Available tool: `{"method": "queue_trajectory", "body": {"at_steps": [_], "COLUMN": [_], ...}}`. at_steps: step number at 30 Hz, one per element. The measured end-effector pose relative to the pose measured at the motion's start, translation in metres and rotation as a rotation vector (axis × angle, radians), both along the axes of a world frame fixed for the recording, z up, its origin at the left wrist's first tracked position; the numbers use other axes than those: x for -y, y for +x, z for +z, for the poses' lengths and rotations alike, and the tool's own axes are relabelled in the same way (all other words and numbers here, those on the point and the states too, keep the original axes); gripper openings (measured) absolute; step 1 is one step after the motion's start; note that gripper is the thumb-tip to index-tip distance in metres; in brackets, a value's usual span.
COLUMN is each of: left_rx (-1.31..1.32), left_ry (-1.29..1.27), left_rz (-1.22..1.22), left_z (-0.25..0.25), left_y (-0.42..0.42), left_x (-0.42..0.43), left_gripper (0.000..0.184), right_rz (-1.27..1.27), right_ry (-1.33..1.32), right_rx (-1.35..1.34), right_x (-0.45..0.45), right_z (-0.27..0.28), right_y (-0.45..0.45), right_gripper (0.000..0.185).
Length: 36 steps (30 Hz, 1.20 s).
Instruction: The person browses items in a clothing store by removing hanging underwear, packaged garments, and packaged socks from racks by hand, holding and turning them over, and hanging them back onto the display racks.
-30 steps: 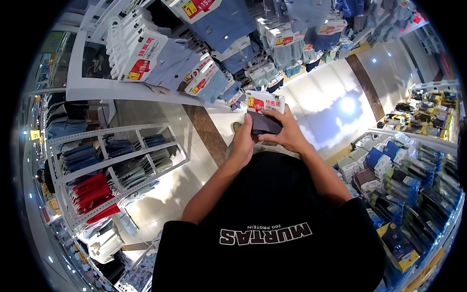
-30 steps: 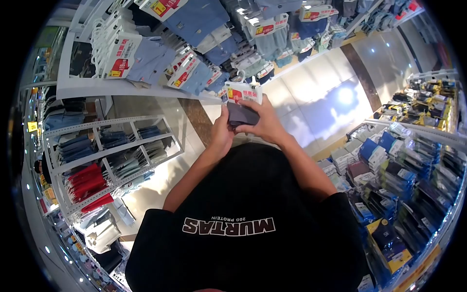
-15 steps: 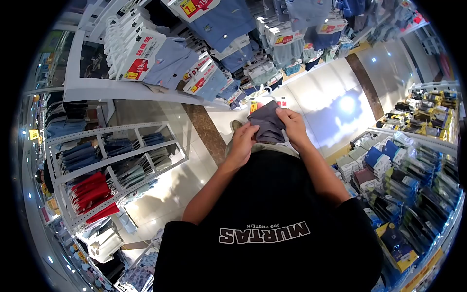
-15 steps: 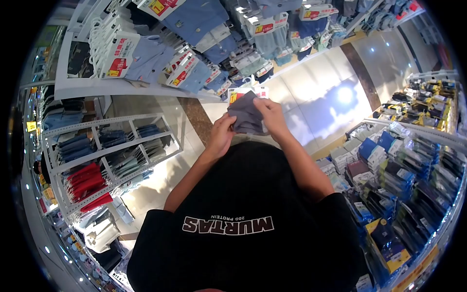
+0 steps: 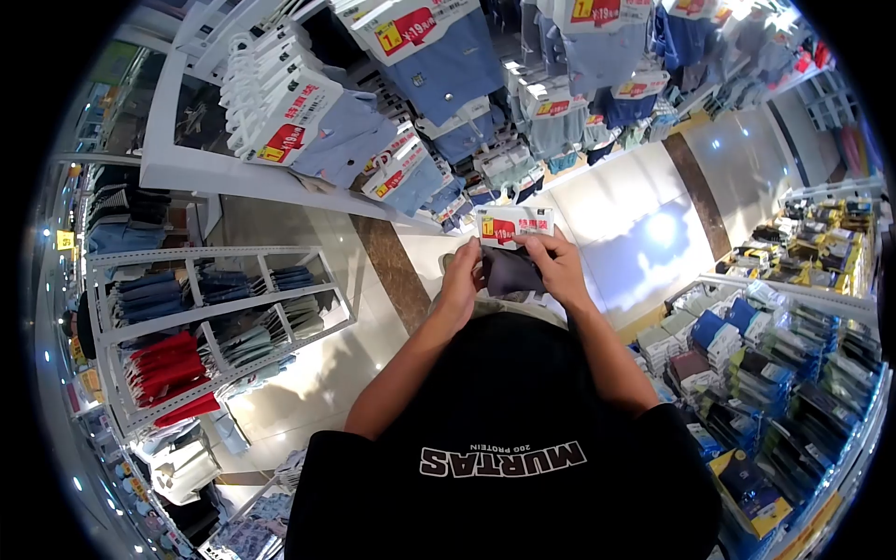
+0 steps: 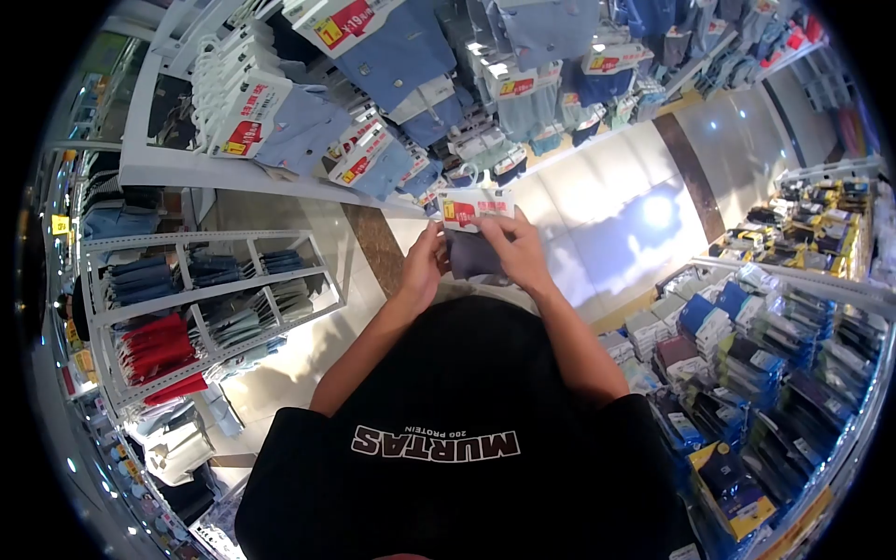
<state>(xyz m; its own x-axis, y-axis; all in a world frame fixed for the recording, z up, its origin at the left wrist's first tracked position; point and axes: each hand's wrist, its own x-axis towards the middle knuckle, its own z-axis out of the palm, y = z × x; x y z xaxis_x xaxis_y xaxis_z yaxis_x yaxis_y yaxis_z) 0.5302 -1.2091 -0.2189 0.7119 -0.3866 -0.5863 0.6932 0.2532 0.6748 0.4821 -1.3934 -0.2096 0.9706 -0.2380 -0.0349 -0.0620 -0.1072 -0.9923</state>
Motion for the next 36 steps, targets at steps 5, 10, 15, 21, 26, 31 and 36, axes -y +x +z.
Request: {"method": "queue_trajectory", "body": {"at_steps": [5, 10, 15, 21, 26, 31, 36], "left_rx": [0.118, 0.177, 0.151, 0.093, 0.11, 0.109, 0.111], "left_ry": [0.192, 0.186, 0.164, 0.131, 0.12, 0.157, 0.162], "left_rz": [-0.024, -0.008, -0.061, -0.136, -0.145, -0.152, -0.151], "left_z": [-0.002, -0.007, -0.009, -0.013, -0.016, -0.024, -0.03], "left_y": [0.004, 0.016, 0.009, -0.006, -0.008, -0.011, -0.019], "left_x": [-0.004, -0.01, -0.017, -0.022, -0.028, -0.029, -0.035], "left_gripper": [0.037, 0.027, 0.026, 0.025, 0.024, 0.024, 0.024], "right_rz": [0.005, -0.016, 0.124, 0.108, 0.052, 0.065, 0.068], "right_ry": [0.197, 0.229, 0.105, 0.081, 0.142, 0.103, 0.15], "right_rx": [0.016, 0.221, 0.214, 0.163, 0.099, 0.081, -0.001], "right_x": [0.006, 0.023, 0.034, 0.035, 0.034, 0.036, 0.05], "right_z": [0.007, 0.017, 0.029, 0.004, -0.006, -0.007, -0.001], "right_y": [0.027, 0.081, 0.126, 0.147, 0.156, 0.171, 0.148], "right_gripper": [0.027, 0.064, 0.051, 0.036, 0.034, 0.038, 0.027]}}
